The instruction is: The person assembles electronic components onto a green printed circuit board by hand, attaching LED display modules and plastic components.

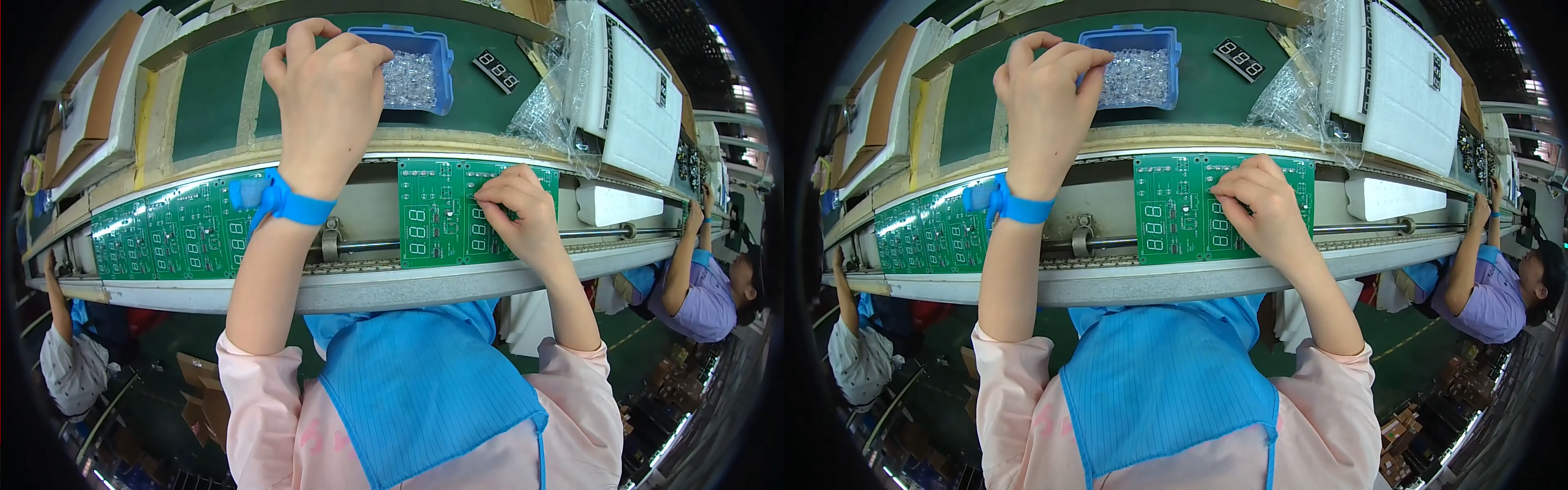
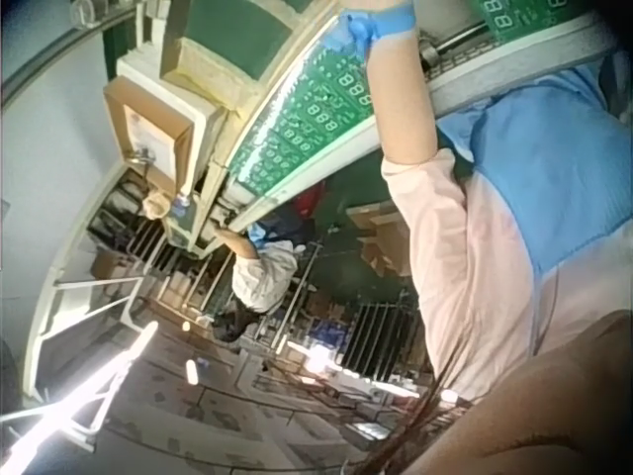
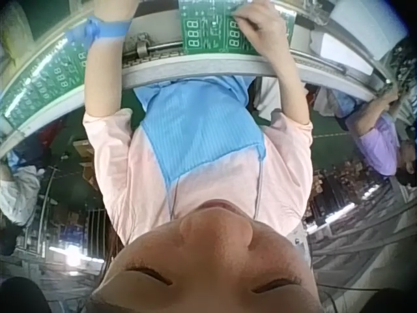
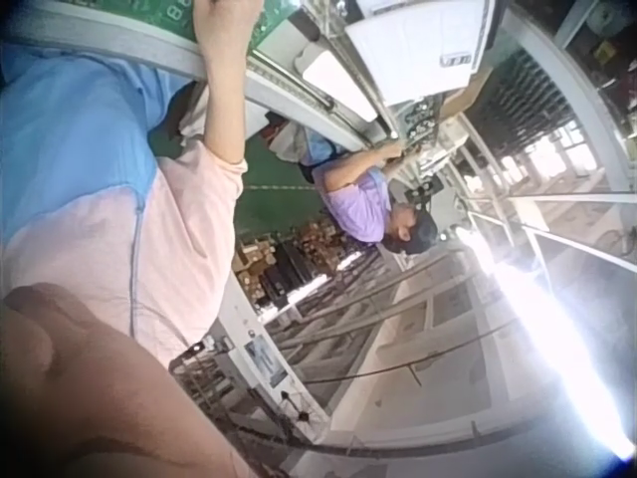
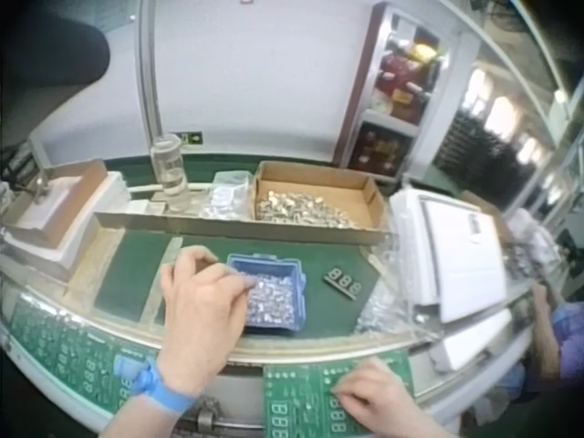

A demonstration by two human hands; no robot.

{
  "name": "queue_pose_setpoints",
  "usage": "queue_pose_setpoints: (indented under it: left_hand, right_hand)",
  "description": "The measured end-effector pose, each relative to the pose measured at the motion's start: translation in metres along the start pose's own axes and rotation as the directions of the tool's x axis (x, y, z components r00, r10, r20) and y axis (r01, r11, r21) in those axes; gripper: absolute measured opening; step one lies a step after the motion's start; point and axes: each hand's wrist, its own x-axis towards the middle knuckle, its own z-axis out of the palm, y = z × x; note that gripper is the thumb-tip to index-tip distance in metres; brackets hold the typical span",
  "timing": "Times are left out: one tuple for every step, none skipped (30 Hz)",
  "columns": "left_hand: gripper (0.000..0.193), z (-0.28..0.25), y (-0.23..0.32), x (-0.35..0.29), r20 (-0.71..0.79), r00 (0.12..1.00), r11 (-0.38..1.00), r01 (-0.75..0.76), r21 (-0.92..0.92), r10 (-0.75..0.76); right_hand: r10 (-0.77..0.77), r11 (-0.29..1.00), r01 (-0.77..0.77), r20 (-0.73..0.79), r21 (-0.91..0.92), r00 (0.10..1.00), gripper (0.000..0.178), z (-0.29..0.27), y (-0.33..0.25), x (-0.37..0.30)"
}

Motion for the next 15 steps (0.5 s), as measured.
queue_pose_setpoints:
  left_hand:
    - [0.013, -0.008, 0.003, -0.001, -0.018, 1.0, 0.999, -0.001, -0.041, 0.001]
    - [0.013, -0.014, 0.005, -0.003, -0.016, 1.0, 0.999, 0.001, -0.037, -0.002]
    - [0.013, -0.019, 0.007, -0.006, -0.014, 1.0, 0.998, -0.008, -0.066, 0.007]
    - [0.014, -0.023, 0.009, -0.009, -0.012, 1.0, 0.995, -0.018, -0.099, 0.017]
    - [0.014, -0.026, 0.011, -0.014, -0.01, 1.0, 0.995, -0.017, -0.098, 0.016]
    - [0.014, -0.028, 0.013, -0.021, 0.01, 1.0, 0.99, -0.003, -0.14, 0.004]
    - [0.015, -0.03, 0.015, -0.027, 0.031, 0.999, 0.984, 0.012, -0.18, -0.006]
    - [0.015, -0.032, 0.017, -0.034, 0.035, 0.999, 0.984, 0.011, -0.18, -0.005]
    - [0.015, -0.034, 0.02, -0.041, 0.072, 0.997, 0.971, 0.035, -0.235, -0.018]
    - [0.016, -0.037, 0.022, -0.047, 0.109, 0.994, 0.956, 0.062, -0.286, -0.031]
    - [0.016, -0.037, 0.024, -0.053, 0.112, 0.993, 0.957, 0.061, -0.285, -0.03]
    - [0.016, -0.037, 0.026, -0.058, 0.153, 0.987, 0.939, 0.097, -0.331, -0.048]
    - [0.016, -0.037, 0.028, -0.063, 0.196, 0.978, 0.919, 0.136, -0.371, -0.065]
    - [0.015, -0.037, 0.03, -0.067, 0.237, 0.968, 0.905, 0.173, -0.388, -0.084]
    - [0.015, -0.036, 0.031, -0.071, 0.24, 0.967, 0.907, 0.172, -0.385, -0.082]
  right_hand:
    - [-0.002, 1.0, 0.002, 0.002, 0.004, 1.0, 0.014, 0.001, 0.001, 0.0]
    - [0.001, 1.0, -0.001, 0.0, 0.005, 1.0, 0.014, 0.002, 0.001, 0.0]
    - [0.004, 1.0, -0.004, -0.003, 0.006, 1.0, 0.015, 0.003, 0.002, 0.001]
    - [0.004, 1.0, -0.004, -0.002, 0.008, 1.0, 0.015, 0.003, 0.001, 0.001]
    - [0.07, 0.997, -0.07, 0.0, 0.038, 0.998, 0.017, 0.003, -0.001, 0.001]
    - [0.136, 0.988, -0.136, 0.003, 0.067, 0.991, 0.018, 0.002, -0.003, 0.001]
    - [0.138, 0.988, -0.138, 0.003, 0.07, 0.99, 0.018, 0.002, -0.005, 0.001]
    - [0.154, 0.986, -0.154, 0.015, 0.065, 0.988, 0.02, 0.002, -0.006, 0.001]
    - [0.171, 0.983, -0.172, 0.027, 0.058, 0.985, 0.022, 0.001, -0.007, 0.002]
    - [0.171, 0.983, -0.173, 0.028, 0.061, 0.985, 0.022, 0.001, -0.008, 0.003]
    - [0.143, 0.989, -0.144, 0.037, 0.025, 0.989, 0.023, 0.0, -0.009, 0.004]
    - [0.116, 0.993, -0.116, 0.047, -0.01, 0.992, 0.024, -0.001, -0.01, 0.005]
    - [0.116, 0.993, -0.116, 0.047, -0.006, 0.992, 0.024, -0.002, -0.013, 0.007]
    - [0.081, 0.994, -0.076, 0.067, -0.073, 0.994, 0.023, -0.003, -0.016, 0.011]
    - [0.047, 0.99, -0.034, 0.088, -0.139, 0.995, 0.023, -0.004, -0.019, 0.014]
